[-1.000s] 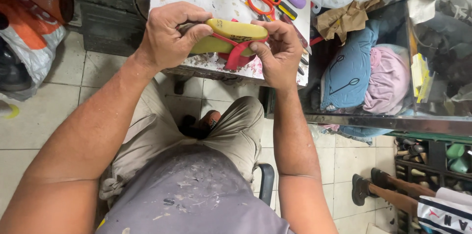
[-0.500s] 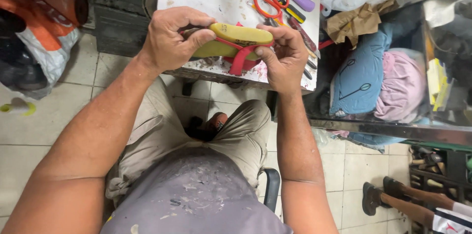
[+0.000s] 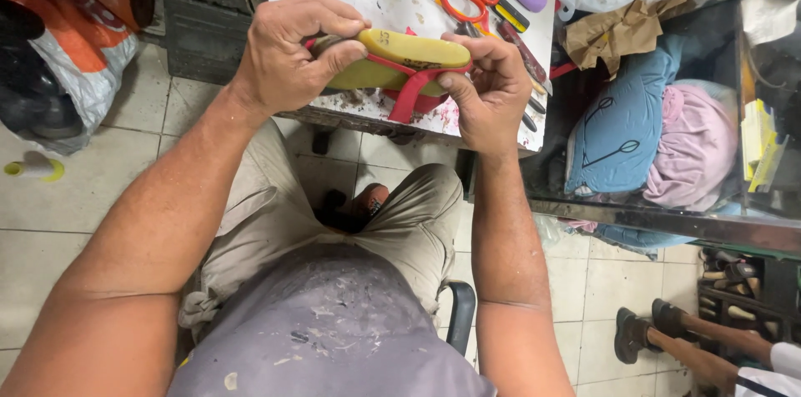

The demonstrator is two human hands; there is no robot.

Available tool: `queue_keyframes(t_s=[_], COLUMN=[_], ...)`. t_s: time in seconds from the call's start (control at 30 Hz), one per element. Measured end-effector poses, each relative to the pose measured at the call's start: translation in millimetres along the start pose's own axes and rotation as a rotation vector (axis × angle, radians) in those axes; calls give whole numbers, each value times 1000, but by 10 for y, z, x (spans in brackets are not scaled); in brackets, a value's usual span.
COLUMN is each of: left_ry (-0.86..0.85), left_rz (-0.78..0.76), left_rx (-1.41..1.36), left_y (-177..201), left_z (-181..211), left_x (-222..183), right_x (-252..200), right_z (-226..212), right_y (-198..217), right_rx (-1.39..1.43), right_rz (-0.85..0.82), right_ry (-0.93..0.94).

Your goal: Fitting and marking a shoe upper on a last at a repair bench

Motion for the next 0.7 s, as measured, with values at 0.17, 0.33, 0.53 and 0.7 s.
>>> queue_keyframes(t_s=[0.17, 0.33, 0.53, 0.7], left_ry=[91, 117, -39, -65], left_rz=[30, 61, 28, 40], left_rx=[-98, -123, 82, 171], left_y=[-42, -62, -37, -43], left_z=[32, 53, 246, 295], left_x=[8, -8, 57, 42], right_x=[10, 5, -145, -50], right_z=[-21, -90, -60, -160], right_y=[-16, -106, -224, -204], right_rx=[2, -99, -387, -215], right_rz=[-2, -30, -39, -195], right_ry=[11, 5, -23, -37])
Point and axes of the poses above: each hand's wrist, its own x-axis towards the middle knuckle, its own y-axis out of the back of the hand, z = x × y, the point moved 7 cm from there along x, towards the middle knuckle, and after that the axes turned 12 degrees about -z, right-handed, at the moved point
